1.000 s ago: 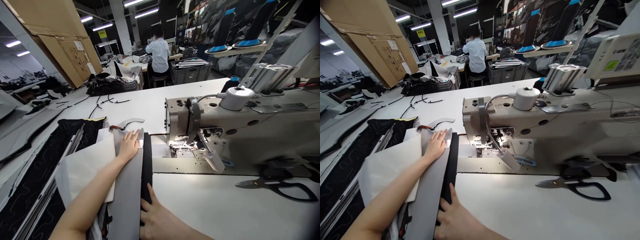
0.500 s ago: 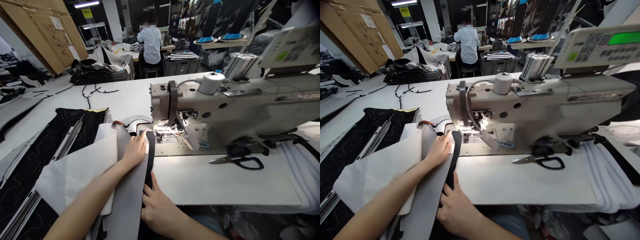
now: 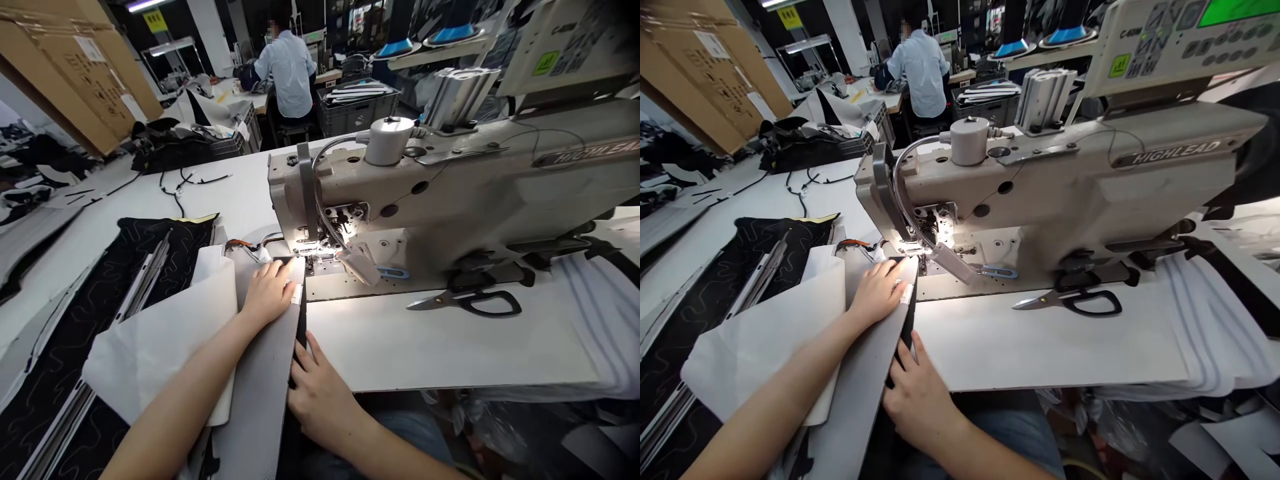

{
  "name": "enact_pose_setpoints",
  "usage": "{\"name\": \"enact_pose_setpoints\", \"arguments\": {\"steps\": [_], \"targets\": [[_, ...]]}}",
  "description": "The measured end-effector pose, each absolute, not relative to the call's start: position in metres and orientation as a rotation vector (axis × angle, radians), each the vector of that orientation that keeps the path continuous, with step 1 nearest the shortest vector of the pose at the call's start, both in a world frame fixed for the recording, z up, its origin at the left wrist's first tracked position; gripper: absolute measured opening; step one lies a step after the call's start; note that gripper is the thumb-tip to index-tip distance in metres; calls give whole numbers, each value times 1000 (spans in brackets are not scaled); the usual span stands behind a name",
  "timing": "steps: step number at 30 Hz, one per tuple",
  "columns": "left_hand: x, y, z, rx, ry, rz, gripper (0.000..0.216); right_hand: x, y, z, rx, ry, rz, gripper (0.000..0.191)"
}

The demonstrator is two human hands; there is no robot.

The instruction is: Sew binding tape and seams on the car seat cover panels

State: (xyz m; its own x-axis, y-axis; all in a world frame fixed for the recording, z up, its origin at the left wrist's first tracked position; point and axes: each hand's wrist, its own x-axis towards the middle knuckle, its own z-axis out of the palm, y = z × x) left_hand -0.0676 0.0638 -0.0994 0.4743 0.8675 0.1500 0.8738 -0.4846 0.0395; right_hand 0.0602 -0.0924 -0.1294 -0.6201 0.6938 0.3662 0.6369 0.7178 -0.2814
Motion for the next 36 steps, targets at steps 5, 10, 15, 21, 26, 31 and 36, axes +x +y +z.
{"name": "enact_pose_setpoints", "arguments": {"steps": [5,10,15,21,26,31,36], "targets": [[-67,65,-92,-2791,-1611,-184,39,53,-98,-137,-1054,-2331,59,19],[-59,57,-103,-2883,-1599,-520,38,54,-101,-143,-1049,-2308,50,17],[-52,54,-108,-2894,-1638,-709,35,61,-103,-141,-1035,-2343,102,17],[-48,55,-112,-2893,-1648,-736,35,65,-100,-138,-1006,-2304,101,17],[-45,58,-114,-2882,-1637,-766,34,64,-100,-140,-1004,-2261,92,16],[-43,60,-116,-2875,-1623,-783,34,63,-101,-144,-1021,-2206,59,16],[-40,61,-117,-2857,-1620,-765,33,65,-99,-144,-1028,-2231,59,16]]}}
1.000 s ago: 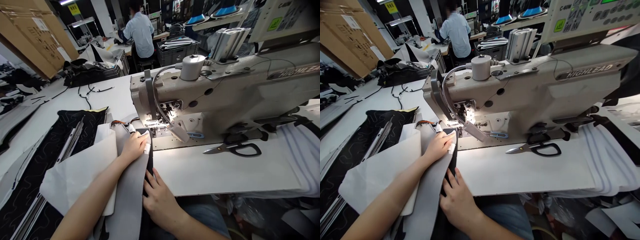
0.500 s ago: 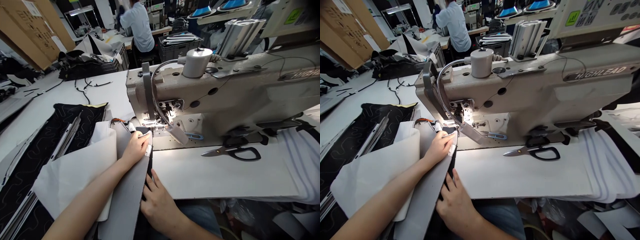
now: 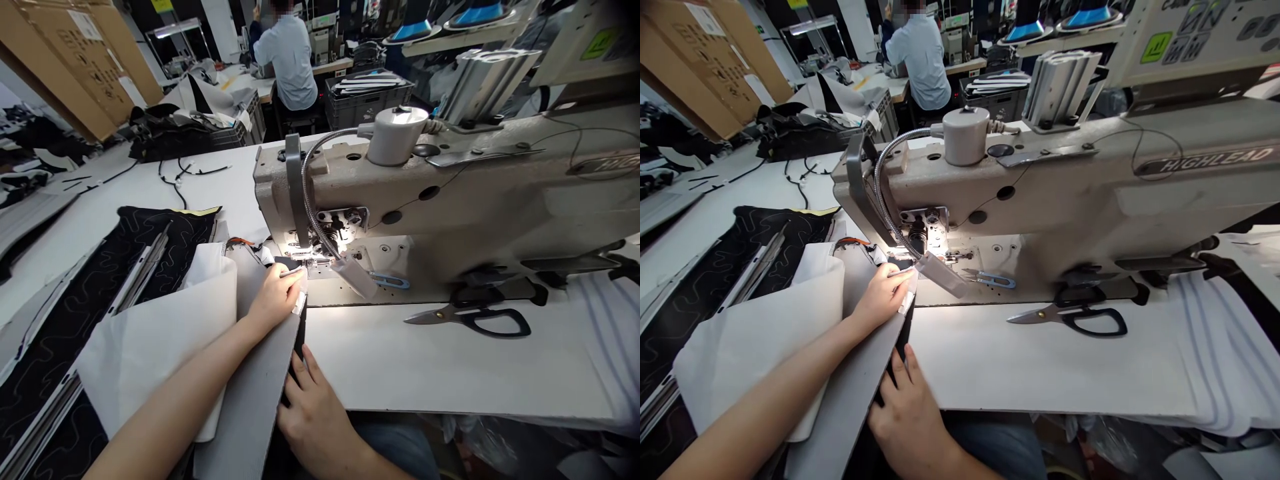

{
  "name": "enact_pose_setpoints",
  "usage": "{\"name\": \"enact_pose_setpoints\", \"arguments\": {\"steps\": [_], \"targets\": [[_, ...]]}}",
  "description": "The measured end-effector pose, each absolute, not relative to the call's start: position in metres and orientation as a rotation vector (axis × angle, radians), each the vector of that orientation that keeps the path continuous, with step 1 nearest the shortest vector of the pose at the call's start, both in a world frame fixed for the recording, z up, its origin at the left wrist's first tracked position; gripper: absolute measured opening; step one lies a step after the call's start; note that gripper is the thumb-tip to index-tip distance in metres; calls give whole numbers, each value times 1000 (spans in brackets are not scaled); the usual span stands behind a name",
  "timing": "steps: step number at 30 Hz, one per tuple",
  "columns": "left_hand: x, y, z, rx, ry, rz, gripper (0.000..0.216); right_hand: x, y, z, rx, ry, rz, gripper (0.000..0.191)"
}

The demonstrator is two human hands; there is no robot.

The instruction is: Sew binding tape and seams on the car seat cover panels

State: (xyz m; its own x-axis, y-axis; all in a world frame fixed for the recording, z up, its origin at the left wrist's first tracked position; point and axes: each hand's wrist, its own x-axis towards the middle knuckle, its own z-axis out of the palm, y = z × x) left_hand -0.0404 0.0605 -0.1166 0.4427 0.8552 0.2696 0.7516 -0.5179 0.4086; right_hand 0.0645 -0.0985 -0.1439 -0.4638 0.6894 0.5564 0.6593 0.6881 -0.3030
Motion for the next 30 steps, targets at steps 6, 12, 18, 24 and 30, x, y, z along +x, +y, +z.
{"name": "enact_pose_setpoints", "arguments": {"steps": [6,12,18,24,30], "targets": [[-34,64,-117,2490,1447,680,30,68,-104,-135,-989,-2360,91,21],[-30,37,-99,2859,1659,449,26,49,-124,-153,-862,-2229,-21,17],[-39,-7,-61,2572,1573,-303,73,42,-133,-165,-839,-2140,-78,18],[-49,-4,-51,2219,1426,-459,87,45,-137,-158,-819,-2148,-64,17],[-47,10,-65,2108,1363,-151,84,52,-133,-158,-792,-2170,-39,16]]}}
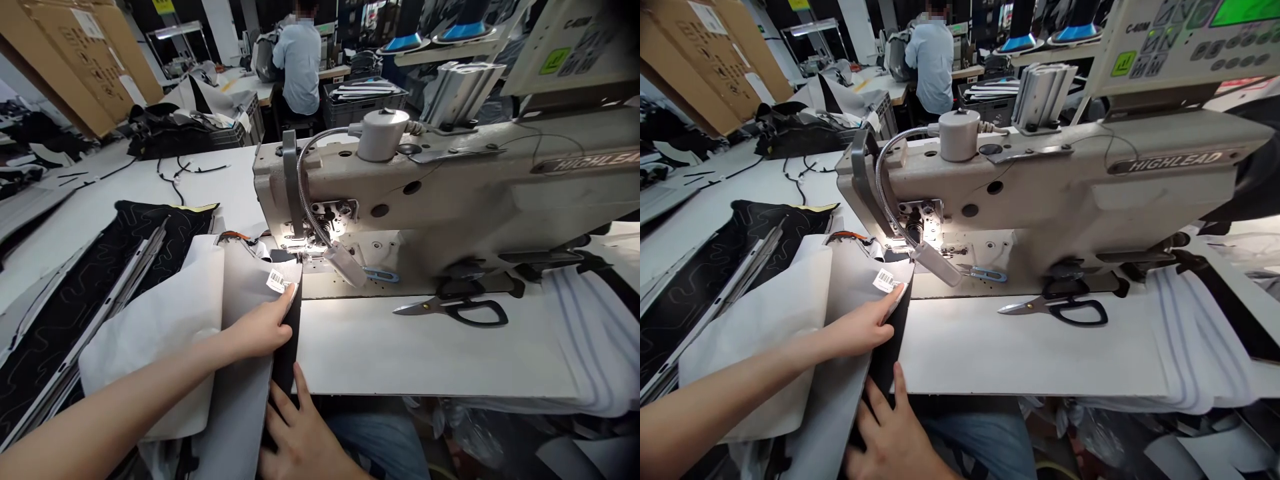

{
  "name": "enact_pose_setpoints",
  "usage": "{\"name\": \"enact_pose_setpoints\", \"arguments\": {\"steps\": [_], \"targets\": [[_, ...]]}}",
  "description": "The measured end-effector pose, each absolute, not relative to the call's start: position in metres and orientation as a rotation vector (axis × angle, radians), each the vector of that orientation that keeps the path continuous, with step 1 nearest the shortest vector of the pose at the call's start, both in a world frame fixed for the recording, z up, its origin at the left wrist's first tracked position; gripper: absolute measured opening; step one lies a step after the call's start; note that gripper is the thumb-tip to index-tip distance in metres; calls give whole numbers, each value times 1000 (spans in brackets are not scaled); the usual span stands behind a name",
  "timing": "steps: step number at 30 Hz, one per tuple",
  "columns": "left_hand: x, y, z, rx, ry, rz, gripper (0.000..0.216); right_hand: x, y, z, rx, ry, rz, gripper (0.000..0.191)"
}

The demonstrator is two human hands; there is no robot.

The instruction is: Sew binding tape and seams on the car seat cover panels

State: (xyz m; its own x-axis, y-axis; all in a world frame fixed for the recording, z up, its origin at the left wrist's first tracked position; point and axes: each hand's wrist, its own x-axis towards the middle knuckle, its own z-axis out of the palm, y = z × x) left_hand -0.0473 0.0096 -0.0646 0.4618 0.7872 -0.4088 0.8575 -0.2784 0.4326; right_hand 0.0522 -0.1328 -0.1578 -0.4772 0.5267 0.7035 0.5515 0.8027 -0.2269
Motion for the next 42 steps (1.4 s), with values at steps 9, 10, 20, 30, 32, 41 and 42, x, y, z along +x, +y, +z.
{"name": "enact_pose_setpoints", "arguments": {"steps": [9,10,20,30,32,41,42], "targets": [[-21,43,-71,2061,1391,-13,80,92,-100,-137,-784,-2468,161,21],[-18,43,-70,2072,1408,-11,78,93,-98,-136,-795,-2482,170,20],[-20,31,-74,2059,1358,-25,81,103,-79,-131,-806,-2490,179,16],[-25,10,-60,1911,1447,-215,87,93,-92,-144,-743,-2386,92,23],[-26,4,-64,1859,1443,-187,83,85,-100,-151,-730,-2278,57,27],[-14,27,-61,1906,1459,-129,76,105,-84,-133,-678,-2489,172,26],[-12,32,-59,1933,1475,-174,76,108,-79,-131,-689,-2507,187,25]]}}
